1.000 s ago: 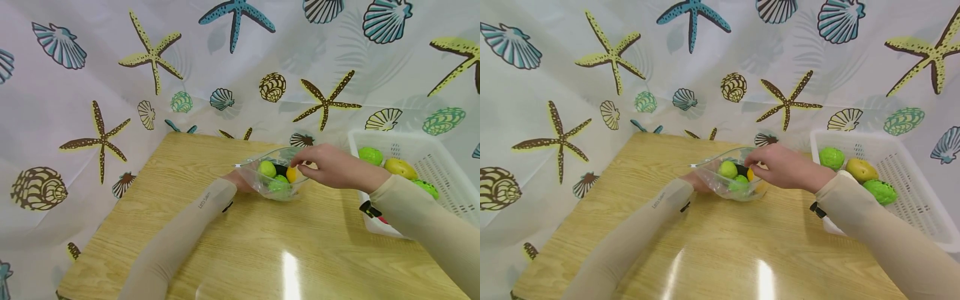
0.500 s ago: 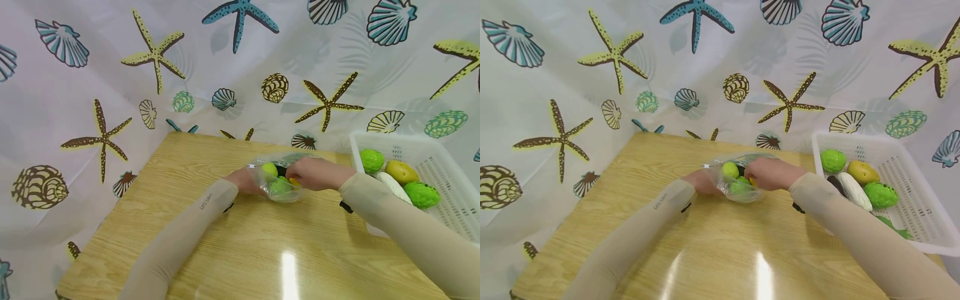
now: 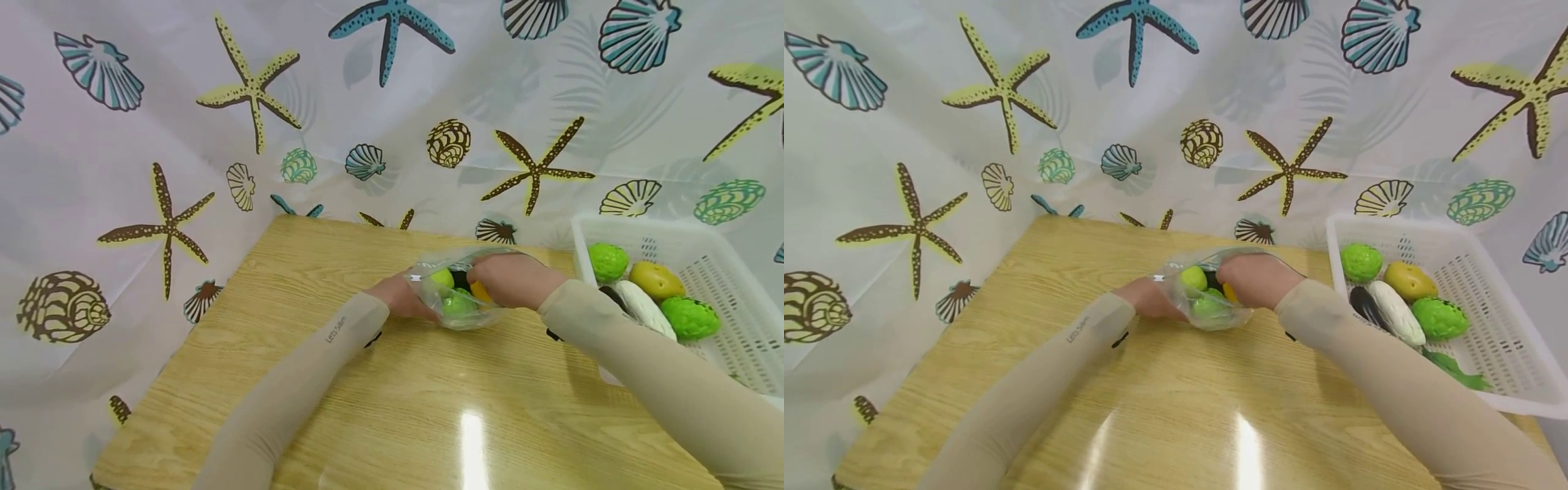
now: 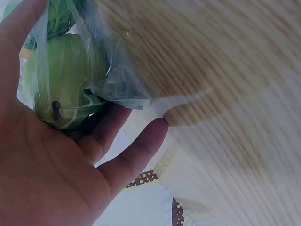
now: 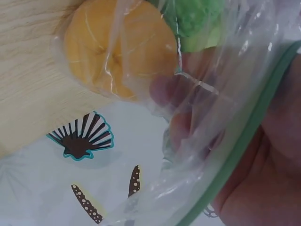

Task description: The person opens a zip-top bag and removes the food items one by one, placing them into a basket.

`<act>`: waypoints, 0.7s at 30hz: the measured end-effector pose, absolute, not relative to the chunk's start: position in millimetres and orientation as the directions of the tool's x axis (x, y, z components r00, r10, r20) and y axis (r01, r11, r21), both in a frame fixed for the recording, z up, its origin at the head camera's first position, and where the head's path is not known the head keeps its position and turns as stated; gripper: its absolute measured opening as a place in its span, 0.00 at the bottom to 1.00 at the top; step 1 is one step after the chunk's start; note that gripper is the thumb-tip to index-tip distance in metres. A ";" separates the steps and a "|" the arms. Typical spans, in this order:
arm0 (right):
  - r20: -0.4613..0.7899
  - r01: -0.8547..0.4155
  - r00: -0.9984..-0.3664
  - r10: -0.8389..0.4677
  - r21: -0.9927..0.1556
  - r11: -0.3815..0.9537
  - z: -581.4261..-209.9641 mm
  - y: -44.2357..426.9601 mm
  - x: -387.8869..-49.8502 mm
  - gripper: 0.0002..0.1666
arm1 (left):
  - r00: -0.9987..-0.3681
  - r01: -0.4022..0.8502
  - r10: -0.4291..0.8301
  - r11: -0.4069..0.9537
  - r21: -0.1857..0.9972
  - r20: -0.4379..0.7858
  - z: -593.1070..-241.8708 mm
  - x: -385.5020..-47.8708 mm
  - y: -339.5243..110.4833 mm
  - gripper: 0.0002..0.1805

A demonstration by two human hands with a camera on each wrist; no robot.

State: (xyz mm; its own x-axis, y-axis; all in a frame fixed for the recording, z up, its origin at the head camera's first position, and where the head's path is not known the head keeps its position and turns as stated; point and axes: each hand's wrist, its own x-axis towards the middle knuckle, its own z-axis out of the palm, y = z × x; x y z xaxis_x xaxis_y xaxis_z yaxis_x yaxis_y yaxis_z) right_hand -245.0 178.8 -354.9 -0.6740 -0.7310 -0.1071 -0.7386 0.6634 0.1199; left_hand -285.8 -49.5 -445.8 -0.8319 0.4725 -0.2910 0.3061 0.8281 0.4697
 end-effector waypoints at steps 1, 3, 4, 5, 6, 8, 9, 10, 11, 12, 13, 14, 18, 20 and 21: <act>-0.098 -0.738 -0.674 -0.732 0.139 0.660 -355.1 178.7 -244.3 0.15 | -0.832 0.309 0.478 0.822 0.479 -0.283 -444.8 -284.5 -49.9 0.56; -0.079 -0.734 -0.675 -0.733 0.178 0.656 -355.6 178.7 -242.5 0.13 | -0.828 0.326 0.498 0.801 0.503 -0.257 -442.8 -282.0 -50.6 0.57; -0.071 -0.731 -0.675 -0.734 0.198 0.653 -356.4 179.0 -242.1 0.12 | -0.825 0.335 0.509 0.791 0.512 -0.246 -442.5 -281.3 -51.0 0.58; -0.064 -0.727 -0.676 -0.734 0.216 0.652 -356.9 179.0 -241.3 0.12 | -0.821 0.346 0.519 0.784 0.516 -0.237 -442.3 -280.7 -51.4 0.59; -0.057 -0.724 -0.676 -0.735 0.234 0.649 -357.5 179.2 -240.5 0.11 | -0.817 0.356 0.530 0.774 0.524 -0.227 -442.4 -280.6 -51.7 0.60; -0.052 -0.714 -0.681 -0.730 0.265 0.648 -359.4 179.6 -240.0 0.11 | -0.807 0.376 0.550 0.758 0.533 -0.213 -443.4 -281.6 -51.9 0.62; -0.050 -0.710 -0.683 -0.729 0.278 0.647 -360.6 179.8 -239.9 0.12 | -0.806 0.380 0.553 0.758 0.531 -0.212 -444.5 -282.4 -52.0 0.63; -0.049 -0.707 -0.685 -0.727 0.288 0.646 -361.8 180.0 -240.0 0.12 | -0.804 0.383 0.555 0.758 0.528 -0.213 -445.9 -283.4 -52.0 0.64; -0.049 -0.706 -0.684 -0.728 0.294 0.644 -362.7 179.8 -239.9 0.13 | -0.804 0.386 0.556 0.759 0.524 -0.213 -447.2 -284.3 -52.0 0.64; -0.051 -0.707 -0.683 -0.729 0.300 0.641 -363.9 179.7 -240.1 0.13 | -0.804 0.385 0.556 0.759 0.525 -0.213 -448.6 -285.3 -51.9 0.65; -0.055 -0.708 -0.681 -0.730 0.307 0.636 -365.1 179.5 -240.2 0.14 | -0.805 0.383 0.554 0.760 0.525 -0.215 -449.7 -286.0 -51.8 0.66; -0.056 -0.710 -0.676 -0.735 0.315 0.630 -366.1 179.1 -240.1 0.14 | -0.804 0.382 0.555 0.759 0.527 -0.215 -450.4 -286.3 -51.8 0.66; -0.065 -0.714 -0.666 -0.743 0.342 0.610 -371.0 178.2 -240.6 0.17 | -0.808 0.375 0.546 0.766 0.522 -0.221 -450.0 -285.5 -51.8 0.67; -0.066 -0.716 -0.661 -0.747 0.352 0.603 -373.8 178.1 -241.3 0.16 | -0.808 0.379 0.546 0.769 0.515 -0.221 -448.2 -284.2 -51.9 0.66; -0.076 -0.717 -0.662 -0.746 0.352 0.601 -374.9 177.8 -241.8 0.14 | -0.810 0.376 0.540 0.777 0.505 -0.228 -447.8 -284.4 -51.6 0.65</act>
State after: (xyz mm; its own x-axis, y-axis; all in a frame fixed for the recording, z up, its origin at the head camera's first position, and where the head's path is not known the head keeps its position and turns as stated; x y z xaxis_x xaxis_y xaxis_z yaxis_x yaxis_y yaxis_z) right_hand -241.8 177.8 -374.9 -0.6618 -0.7458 -0.0757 -0.7174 0.6009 0.3525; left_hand -284.4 -51.6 -447.8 -0.8100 0.5402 -0.2280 0.3760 0.7770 0.5049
